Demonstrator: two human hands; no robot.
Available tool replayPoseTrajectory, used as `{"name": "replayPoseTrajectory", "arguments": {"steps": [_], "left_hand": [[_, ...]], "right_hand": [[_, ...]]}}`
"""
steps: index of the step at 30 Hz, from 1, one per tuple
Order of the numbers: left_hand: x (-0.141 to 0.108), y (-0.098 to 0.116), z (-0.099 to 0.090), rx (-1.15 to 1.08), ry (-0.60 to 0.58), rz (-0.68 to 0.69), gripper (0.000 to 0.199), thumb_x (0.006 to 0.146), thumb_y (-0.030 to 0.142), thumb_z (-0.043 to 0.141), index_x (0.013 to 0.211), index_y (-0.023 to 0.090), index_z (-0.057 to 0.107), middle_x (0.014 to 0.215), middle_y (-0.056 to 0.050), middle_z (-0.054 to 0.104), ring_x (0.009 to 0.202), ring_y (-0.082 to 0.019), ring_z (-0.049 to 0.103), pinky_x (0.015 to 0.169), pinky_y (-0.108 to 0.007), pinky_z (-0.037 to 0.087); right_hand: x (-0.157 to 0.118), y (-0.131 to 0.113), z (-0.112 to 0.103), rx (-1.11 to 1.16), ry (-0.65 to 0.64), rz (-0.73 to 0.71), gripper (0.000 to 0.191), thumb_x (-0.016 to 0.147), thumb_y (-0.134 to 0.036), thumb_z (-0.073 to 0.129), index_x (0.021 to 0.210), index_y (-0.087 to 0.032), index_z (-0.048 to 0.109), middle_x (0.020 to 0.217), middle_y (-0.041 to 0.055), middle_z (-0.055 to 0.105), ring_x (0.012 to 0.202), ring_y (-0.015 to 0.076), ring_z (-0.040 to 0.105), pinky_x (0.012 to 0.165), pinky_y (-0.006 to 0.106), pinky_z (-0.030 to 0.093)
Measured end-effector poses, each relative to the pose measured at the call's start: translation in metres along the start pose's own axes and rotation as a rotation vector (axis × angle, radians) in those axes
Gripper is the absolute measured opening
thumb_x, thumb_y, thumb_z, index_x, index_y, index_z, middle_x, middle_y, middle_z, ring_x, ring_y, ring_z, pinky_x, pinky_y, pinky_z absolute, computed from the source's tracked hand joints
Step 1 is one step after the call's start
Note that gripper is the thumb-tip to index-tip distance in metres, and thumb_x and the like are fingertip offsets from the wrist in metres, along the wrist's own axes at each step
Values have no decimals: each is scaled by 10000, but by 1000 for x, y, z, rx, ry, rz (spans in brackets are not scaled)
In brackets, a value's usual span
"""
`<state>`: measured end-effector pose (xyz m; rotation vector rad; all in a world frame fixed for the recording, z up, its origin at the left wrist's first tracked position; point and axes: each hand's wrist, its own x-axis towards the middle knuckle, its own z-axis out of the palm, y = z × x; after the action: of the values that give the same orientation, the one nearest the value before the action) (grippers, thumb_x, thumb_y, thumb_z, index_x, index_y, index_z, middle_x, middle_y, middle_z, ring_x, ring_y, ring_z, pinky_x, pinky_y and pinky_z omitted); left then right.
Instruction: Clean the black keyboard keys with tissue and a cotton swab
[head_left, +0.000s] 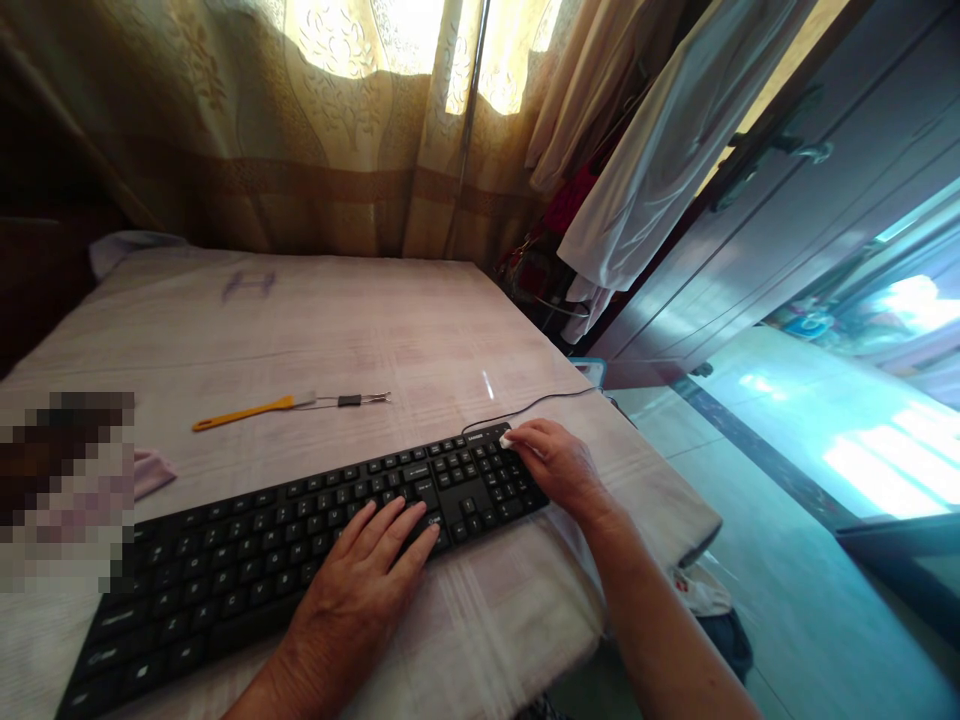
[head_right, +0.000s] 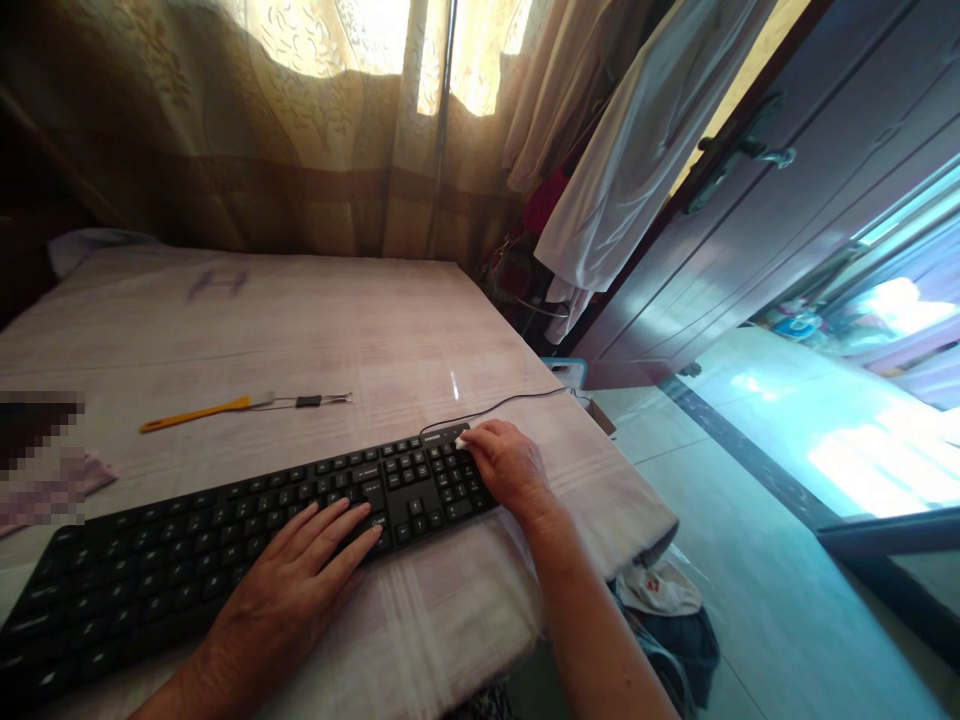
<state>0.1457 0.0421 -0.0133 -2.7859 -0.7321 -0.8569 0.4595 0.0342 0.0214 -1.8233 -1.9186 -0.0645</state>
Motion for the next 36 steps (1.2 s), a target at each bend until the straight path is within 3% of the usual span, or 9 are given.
{"name": "replayPoseTrajectory", "arguments": {"steps": [6, 12, 15, 24, 27, 31, 36], "left_hand": [[2, 3, -2, -4, 27, -14, 337, 977, 206, 443, 1200, 269, 687, 1258, -38, 712, 1190, -229, 628, 1076, -426, 421], [1, 2, -1, -11, 6, -22, 316, 980, 238, 466, 1209, 264, 682, 1277, -44, 704, 1186, -247, 632, 1072, -447, 423], [1, 2, 0, -10, 3, -21, 318, 987, 253, 462, 1214, 270, 683, 1284, -45, 700, 1188, -245, 632, 1075, -447, 419], [1, 2, 0, -6, 10, -22, 333, 987, 239, 441, 1205, 274, 690, 1262, -37, 712, 1171, -238, 640, 1065, -438, 431], [1, 3, 1, -6, 20, -37, 339, 985, 233, 434, 1200, 277, 692, 1265, -39, 708, 1187, -236, 630, 1078, -441, 422], [1, 5, 1, -9, 31, -47, 335, 982, 232, 438, 1194, 273, 694, 1252, -48, 712, 1199, -234, 622, 1088, -436, 416], [0, 3, 1, -12, 16, -35, 323, 975, 250, 467, 1211, 270, 686, 1261, -56, 709, 1199, -238, 628, 1096, -446, 418]], "right_hand": [[-5, 10, -5, -42, 61, 37, 185, 898, -172, 594, 948, -254, 752, 930, 57, 734, 885, 211, 674, 783, 318, 534], [-4, -33, 1, 53, 13, -195, 212, 927, -168, 562, 1014, -242, 741, 988, 71, 727, 905, 195, 659, 818, 307, 527], [-4, -41, 3, 18, -28, -225, 216, 922, -154, 567, 1005, -246, 744, 997, 67, 730, 882, 190, 652, 802, 303, 524], [-13, 4, -13, -78, -46, -109, 234, 894, -137, 579, 1004, -252, 751, 983, 73, 734, 896, 213, 660, 782, 319, 527], [-13, 9, -17, -94, -26, -62, 209, 887, -147, 593, 972, -252, 752, 947, 70, 734, 883, 214, 662, 782, 318, 529], [-4, -15, -13, 27, 19, -83, 201, 922, -169, 576, 1008, -256, 736, 978, 58, 734, 913, 195, 669, 816, 302, 528], [15, -65, 9, 67, -45, -233, 191, 929, -164, 583, 1020, -239, 733, 1028, 67, 739, 938, 202, 666, 859, 313, 522]]}}
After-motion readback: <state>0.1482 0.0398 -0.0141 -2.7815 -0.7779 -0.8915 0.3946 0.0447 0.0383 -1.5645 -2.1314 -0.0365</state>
